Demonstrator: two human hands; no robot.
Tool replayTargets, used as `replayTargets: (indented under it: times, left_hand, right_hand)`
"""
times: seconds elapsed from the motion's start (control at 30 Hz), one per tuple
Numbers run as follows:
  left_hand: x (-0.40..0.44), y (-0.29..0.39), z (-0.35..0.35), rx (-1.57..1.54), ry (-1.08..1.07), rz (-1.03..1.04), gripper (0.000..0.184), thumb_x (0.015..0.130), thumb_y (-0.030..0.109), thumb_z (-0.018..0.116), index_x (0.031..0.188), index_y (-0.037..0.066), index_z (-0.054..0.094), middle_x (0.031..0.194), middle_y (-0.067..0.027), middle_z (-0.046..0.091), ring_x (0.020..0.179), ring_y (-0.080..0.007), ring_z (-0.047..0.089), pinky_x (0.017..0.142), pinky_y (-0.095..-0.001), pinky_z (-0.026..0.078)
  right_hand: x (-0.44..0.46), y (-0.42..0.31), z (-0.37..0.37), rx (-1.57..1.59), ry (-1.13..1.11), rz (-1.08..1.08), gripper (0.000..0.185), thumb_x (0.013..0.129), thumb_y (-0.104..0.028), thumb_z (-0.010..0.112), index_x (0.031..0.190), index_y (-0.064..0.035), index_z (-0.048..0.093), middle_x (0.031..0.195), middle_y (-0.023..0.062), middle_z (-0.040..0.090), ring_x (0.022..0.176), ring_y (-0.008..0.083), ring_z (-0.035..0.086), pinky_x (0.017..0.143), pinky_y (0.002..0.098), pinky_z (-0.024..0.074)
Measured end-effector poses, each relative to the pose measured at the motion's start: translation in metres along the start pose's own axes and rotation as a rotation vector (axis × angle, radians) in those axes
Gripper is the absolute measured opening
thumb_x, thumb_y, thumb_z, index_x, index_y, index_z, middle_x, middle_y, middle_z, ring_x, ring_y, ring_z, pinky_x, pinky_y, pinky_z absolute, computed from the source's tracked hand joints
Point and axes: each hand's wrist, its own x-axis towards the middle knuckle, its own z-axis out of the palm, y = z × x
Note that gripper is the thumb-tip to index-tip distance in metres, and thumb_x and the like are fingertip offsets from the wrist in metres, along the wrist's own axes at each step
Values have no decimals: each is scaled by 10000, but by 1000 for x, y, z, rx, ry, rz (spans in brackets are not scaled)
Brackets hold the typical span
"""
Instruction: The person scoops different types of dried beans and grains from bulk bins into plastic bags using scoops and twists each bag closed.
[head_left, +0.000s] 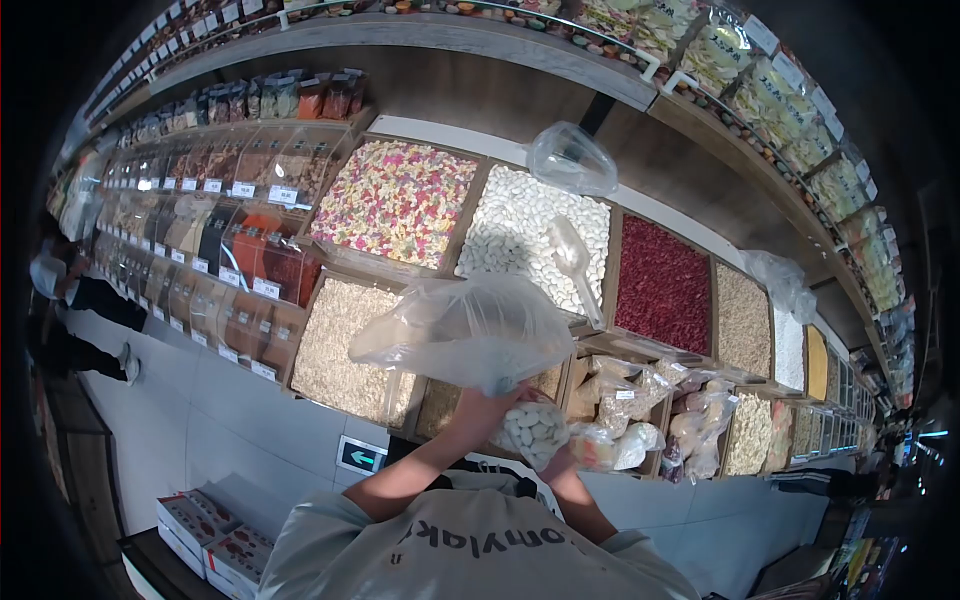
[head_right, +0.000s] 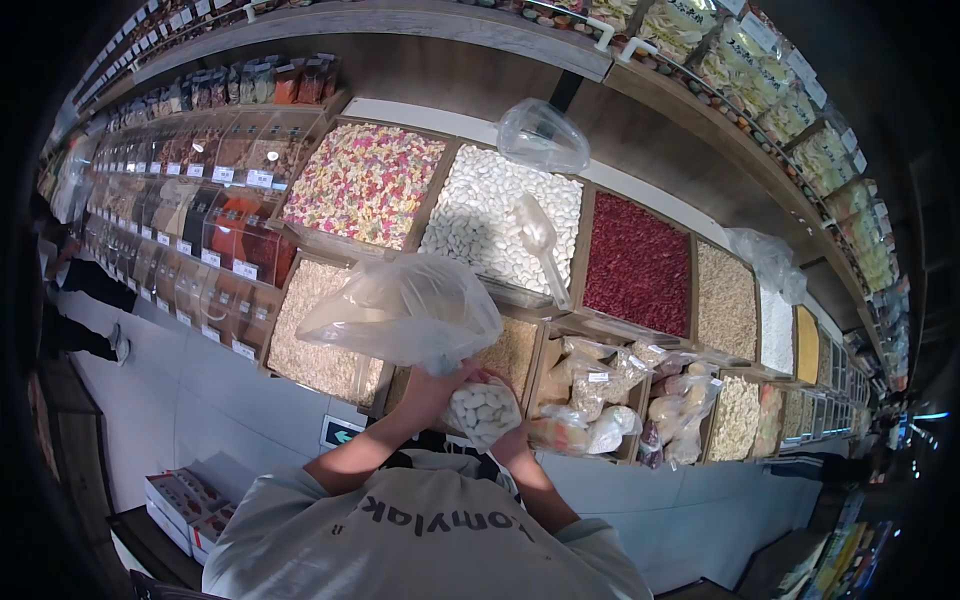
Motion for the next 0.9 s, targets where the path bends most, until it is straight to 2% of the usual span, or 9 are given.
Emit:
replayTargets:
  times: [0.13,0.27,0.33,0.47,0.57,0.63,0.67,0.73,0.9]
  left_hand:
    - [5,-23,-5,-2,-36,41,198,890,22,586,1077,-32,618,934,-112,698,879,-196,673,791,-319,533]
    - [4,-39,-4,112,56,183,235,898,59,566,1114,-17,620,1035,-145,683,961,-253,655,848,-363,515]
    - [4,-43,-17,921,-134,314,284,936,144,596,1193,24,614,1187,-116,642,1114,-245,593,988,-383,445]
    - [-7,-14,-23,775,-370,29,345,953,185,595,1271,51,586,1285,-118,592,1213,-266,534,1064,-410,383]
    - [-10,7,-26,889,-587,139,372,983,217,552,1318,55,560,1344,-118,548,1218,-242,528,1064,-395,390]
    - [-7,-22,-30,792,-306,561,323,1001,281,479,1098,24,650,1098,-154,672,1046,-287,626,934,-413,470]
    - [-5,-27,-27,792,-306,555,323,1001,281,479,1098,24,650,1098,-154,672,1046,-287,626,934,-413,470]
    - [6,-13,-9,-147,-224,241,391,1063,291,376,1011,1,634,1039,-171,694,993,-271,658,908,-398,513]
    - [19,-12,-20,-393,61,-20,419,1082,290,312,967,-15,575,938,-253,700,868,-304,699,841,-398,566]
  right_hand:
    - [-4,5,-3,-721,-24,-106,529,994,-225,496,1461,-40,332,1471,142,423,1321,245,466,1100,393,389]
    - [-12,9,-10,-247,84,-83,458,1006,-274,446,1405,-50,446,1394,113,510,1298,244,483,1112,383,368]
    - [-15,6,-17,-101,49,-15,512,994,-361,454,1411,-63,448,1402,115,506,1307,263,475,1117,418,359]
    - [-13,4,-38,110,33,177,619,956,-500,482,1416,-87,455,1414,106,504,1312,285,477,1102,467,376]
    - [-10,3,-40,348,-72,394,659,945,-541,482,1431,-99,437,1423,97,502,1302,285,494,1070,477,416]
    - [-10,3,-36,528,-190,484,650,962,-531,463,1447,-101,413,1426,98,499,1296,283,500,1060,474,430]
    - [-10,4,-33,296,-90,445,639,982,-510,438,1466,-99,377,1450,95,469,1312,272,482,1071,458,422]
    - [-8,5,-27,-51,48,319,612,1006,-356,482,1513,-85,273,1488,106,413,1314,265,472,1082,415,411]
    - [-7,-2,-13,-1143,156,-365,822,835,-96,705,1510,-59,236,1506,202,330,1372,377,390,1100,476,377]
